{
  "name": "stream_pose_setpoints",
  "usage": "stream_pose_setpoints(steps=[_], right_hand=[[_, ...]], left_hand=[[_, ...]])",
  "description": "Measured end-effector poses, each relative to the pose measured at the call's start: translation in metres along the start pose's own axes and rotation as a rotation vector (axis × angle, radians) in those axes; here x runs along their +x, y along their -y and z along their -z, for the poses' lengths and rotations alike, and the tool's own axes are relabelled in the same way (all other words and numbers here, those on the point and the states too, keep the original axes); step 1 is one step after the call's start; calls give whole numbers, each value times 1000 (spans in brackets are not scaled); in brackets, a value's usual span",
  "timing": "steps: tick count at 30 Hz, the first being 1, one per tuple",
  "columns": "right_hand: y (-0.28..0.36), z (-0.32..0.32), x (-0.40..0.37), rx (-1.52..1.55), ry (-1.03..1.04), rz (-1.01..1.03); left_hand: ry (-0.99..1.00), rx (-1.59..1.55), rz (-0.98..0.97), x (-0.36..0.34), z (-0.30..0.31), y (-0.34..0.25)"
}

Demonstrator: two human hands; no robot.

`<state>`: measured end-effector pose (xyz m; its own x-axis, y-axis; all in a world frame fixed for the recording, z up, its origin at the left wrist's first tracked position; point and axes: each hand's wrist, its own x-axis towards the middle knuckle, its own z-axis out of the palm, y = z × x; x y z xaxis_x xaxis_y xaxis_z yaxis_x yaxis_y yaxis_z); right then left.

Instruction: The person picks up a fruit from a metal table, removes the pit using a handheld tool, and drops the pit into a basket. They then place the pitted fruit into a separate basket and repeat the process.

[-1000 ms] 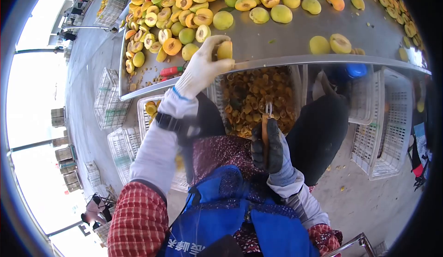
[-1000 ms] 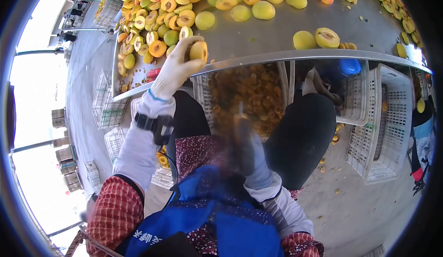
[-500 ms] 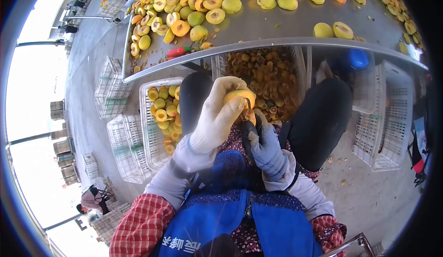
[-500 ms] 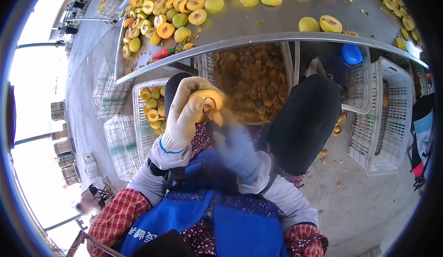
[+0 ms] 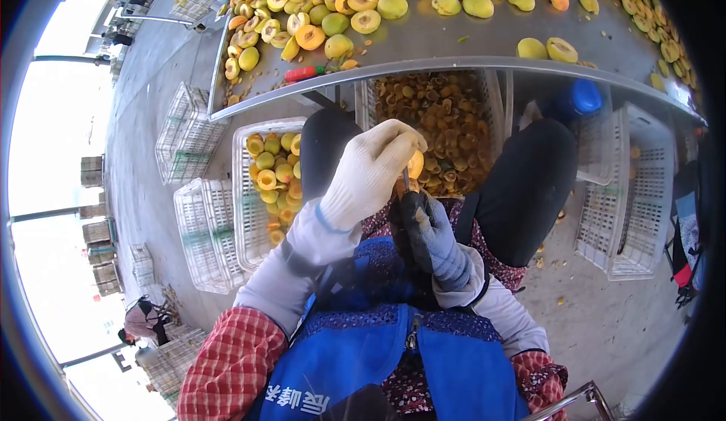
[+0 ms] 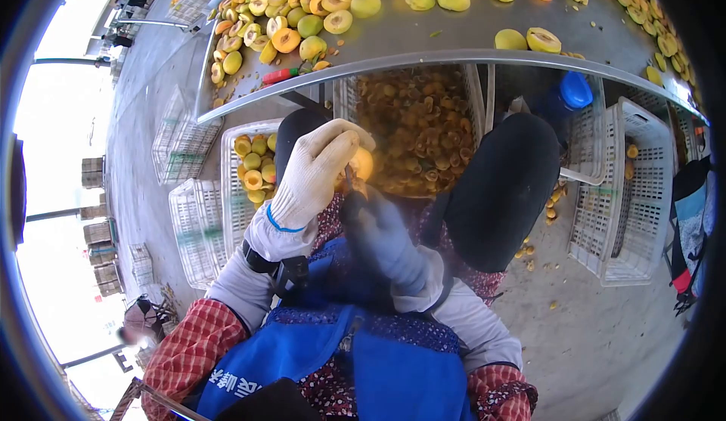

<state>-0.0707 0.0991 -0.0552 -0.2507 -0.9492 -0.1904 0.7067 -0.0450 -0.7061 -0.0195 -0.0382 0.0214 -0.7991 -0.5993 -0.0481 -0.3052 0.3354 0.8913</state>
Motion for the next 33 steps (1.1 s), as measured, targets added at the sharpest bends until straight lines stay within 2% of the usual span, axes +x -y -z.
stream_pose_setpoints(steps=[1, 4, 7, 9, 10, 11, 13, 15, 16, 17, 19, 21, 23, 25, 27, 30, 33], right_hand=[[-2, 1, -1, -8, -10, -7], [-5, 8, -5, -41, 18, -45], [-20, 16, -5, -152, 41, 61], [-23, 18, -6, -127, 31, 58], [-18, 18, -7, -54, 22, -7], [-16, 17, -7, 21, 14, -72], [-22, 20, -7, -86, 27, 5], [-20, 22, -10, -74, 41, -69], [-3, 18, -9, -8, 44, -171], [7, 16, -9, 58, 44, -271], [6, 19, -6, -66, 12, -208], [9, 20, -4, 23, 12, -209], [11, 15, -3, 323, 58, -286], [6, 11, -6, 107, 14, -199], [-1, 10, -8, 36, 3, -129], [-8, 11, -10, 125, 27, -97], [1, 8, -15, 138, 53, -155]], left_hand=[[13, -16, 30, 1, 0, -1], [317, 312, -282, 12, 15, 16], [335, 355, -415, 18, 11, 31], [249, 28, -6, 11, 2, 21], [203, -134, 196, 9, 0, 14], [281, -114, 234, 11, 3, 9], [435, -76, 318, 12, 11, 4], [498, 135, -78, 16, 14, 26], [525, 245, -279, 17, 15, 31], [447, 0, -68, 15, 14, 29], [284, -485, 341, 11, 4, 16], [6, -315, 5, 2, -16, 14], [-250, -107, -100, -10, -35, 7], [-255, -273, 57, -8, -39, 13], [-223, -424, 227, -7, -36, 5], [-144, -330, 139, 0, -36, 4], [5, -245, 278, 1, -25, -15]])
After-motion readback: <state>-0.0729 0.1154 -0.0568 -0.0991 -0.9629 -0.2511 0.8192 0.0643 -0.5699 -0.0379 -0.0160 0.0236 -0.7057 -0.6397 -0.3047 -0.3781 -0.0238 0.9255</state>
